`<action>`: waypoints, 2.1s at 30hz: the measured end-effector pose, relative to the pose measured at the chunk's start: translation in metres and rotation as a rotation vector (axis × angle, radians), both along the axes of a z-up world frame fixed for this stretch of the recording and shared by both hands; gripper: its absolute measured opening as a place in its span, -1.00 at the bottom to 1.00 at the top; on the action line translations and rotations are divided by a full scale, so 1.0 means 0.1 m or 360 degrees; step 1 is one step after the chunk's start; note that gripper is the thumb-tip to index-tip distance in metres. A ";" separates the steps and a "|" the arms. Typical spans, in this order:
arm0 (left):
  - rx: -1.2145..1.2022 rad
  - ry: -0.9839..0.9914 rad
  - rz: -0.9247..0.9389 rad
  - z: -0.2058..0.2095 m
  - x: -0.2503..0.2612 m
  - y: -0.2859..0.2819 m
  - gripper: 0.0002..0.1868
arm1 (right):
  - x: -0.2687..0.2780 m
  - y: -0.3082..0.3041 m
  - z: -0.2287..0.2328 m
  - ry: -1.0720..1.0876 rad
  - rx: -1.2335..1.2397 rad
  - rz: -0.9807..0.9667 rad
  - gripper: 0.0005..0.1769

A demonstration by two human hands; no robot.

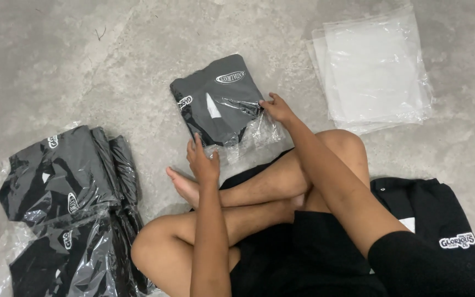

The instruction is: Packaging folded black shirts into clear plastic bags and sealing them.

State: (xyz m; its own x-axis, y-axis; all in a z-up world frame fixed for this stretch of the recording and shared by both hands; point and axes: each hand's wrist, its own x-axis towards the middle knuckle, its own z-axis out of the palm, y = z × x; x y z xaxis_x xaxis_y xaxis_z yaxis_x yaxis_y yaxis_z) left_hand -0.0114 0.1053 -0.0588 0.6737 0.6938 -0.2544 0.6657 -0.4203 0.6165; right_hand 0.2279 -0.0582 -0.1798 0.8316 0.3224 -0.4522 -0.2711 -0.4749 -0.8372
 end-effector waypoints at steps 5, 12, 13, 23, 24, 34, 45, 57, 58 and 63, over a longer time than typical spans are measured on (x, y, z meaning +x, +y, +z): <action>0.0240 0.0229 -0.0141 -0.11 -0.03 -0.06 -0.42 | -0.26 0.14 0.30 0.0155 -0.0033 0.0123 -0.39; 0.0299 0.0010 -0.0197 -0.60 -0.04 0.09 -0.50 | -0.48 0.19 0.90 0.0539 -0.0048 0.0150 -0.17; 0.0302 0.0009 -0.0199 -0.56 -0.05 0.09 -0.50 | -0.54 0.20 1.02 0.0538 -0.0046 0.0149 -0.17; -0.0283 -0.0661 0.0391 -0.49 -0.06 0.04 -0.56 | -0.28 -0.04 0.89 -0.0201 0.0467 -0.0559 -0.61; -0.0335 -0.0675 0.0518 -0.52 -0.08 0.05 -0.54 | -0.26 -0.10 0.91 -0.0493 0.0512 -0.0685 -0.70; -0.0522 -0.0553 0.0427 -0.38 -0.08 -0.02 -0.59 | -0.62 -0.11 1.67 -0.1628 -0.0563 0.0055 -0.84; -0.0797 -0.0053 0.0367 -0.87 -0.07 0.12 -0.37 | -0.88 0.25 1.44 -0.0809 -0.0210 0.0565 -0.50; -0.0513 -0.0221 0.0692 -1.17 -0.02 0.32 -0.53 | -0.76 0.17 1.20 -0.0402 -0.0419 0.0428 -0.12; -0.0513 -0.0219 0.0697 -1.08 -0.05 0.28 -0.53 | -0.80 0.16 1.18 -0.0400 -0.0419 0.0433 -0.12; 0.0550 -0.0231 -0.0109 -0.13 0.00 -0.05 -0.46 | -1.02 0.27 1.36 -0.1204 -0.0572 0.0961 -0.65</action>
